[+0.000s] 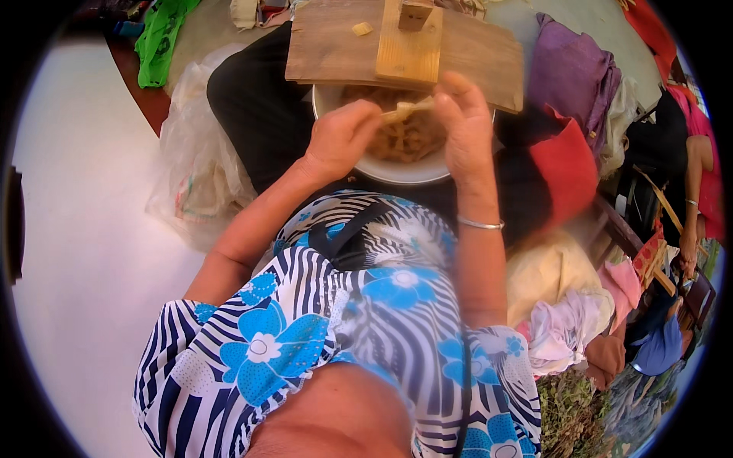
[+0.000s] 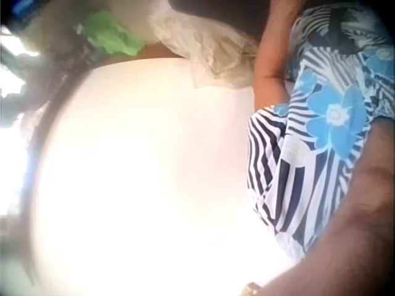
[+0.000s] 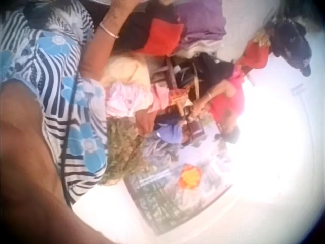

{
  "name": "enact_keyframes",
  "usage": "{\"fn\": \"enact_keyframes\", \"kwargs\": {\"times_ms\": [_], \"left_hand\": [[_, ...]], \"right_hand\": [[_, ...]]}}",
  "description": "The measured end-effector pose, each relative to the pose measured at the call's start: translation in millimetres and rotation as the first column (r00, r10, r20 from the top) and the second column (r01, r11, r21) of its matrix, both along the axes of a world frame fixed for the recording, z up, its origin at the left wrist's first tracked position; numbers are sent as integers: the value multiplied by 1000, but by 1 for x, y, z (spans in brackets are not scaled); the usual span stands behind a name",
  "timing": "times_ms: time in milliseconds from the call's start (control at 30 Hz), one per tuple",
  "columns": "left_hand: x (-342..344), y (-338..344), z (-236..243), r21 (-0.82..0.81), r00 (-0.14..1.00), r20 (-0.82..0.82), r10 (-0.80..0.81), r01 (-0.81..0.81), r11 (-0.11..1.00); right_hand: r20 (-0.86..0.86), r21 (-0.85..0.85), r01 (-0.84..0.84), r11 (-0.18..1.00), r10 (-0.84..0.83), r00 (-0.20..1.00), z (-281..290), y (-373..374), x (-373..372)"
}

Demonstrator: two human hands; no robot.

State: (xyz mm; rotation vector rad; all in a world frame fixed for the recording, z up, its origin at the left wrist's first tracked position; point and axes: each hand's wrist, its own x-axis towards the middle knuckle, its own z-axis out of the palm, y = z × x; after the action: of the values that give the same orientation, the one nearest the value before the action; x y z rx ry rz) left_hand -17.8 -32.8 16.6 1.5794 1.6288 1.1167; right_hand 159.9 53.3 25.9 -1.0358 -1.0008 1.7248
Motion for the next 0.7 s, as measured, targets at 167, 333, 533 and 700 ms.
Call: {"fn": "enact_keyframes", "kwargs": {"times_ms": [167, 333, 533, 700], "left_hand": [[-10, 18, 19, 265, 921, -390, -21, 134, 955], [-5, 37, 20, 254, 979, -177, -103, 147, 956], [-32, 72, 21, -150, 930, 326, -169, 227, 962], [-49, 99, 12, -187, 913, 383, -142, 227, 956]], "right_hand": [[538, 454, -211, 866, -78, 839, 19, 28, 15], [365, -7, -564, 826, 527, 767, 37, 37, 9], [372, 96, -420, 902, 359, 856, 32, 50, 1], [497, 210, -315, 926, 177, 850, 19, 65, -16]]}}
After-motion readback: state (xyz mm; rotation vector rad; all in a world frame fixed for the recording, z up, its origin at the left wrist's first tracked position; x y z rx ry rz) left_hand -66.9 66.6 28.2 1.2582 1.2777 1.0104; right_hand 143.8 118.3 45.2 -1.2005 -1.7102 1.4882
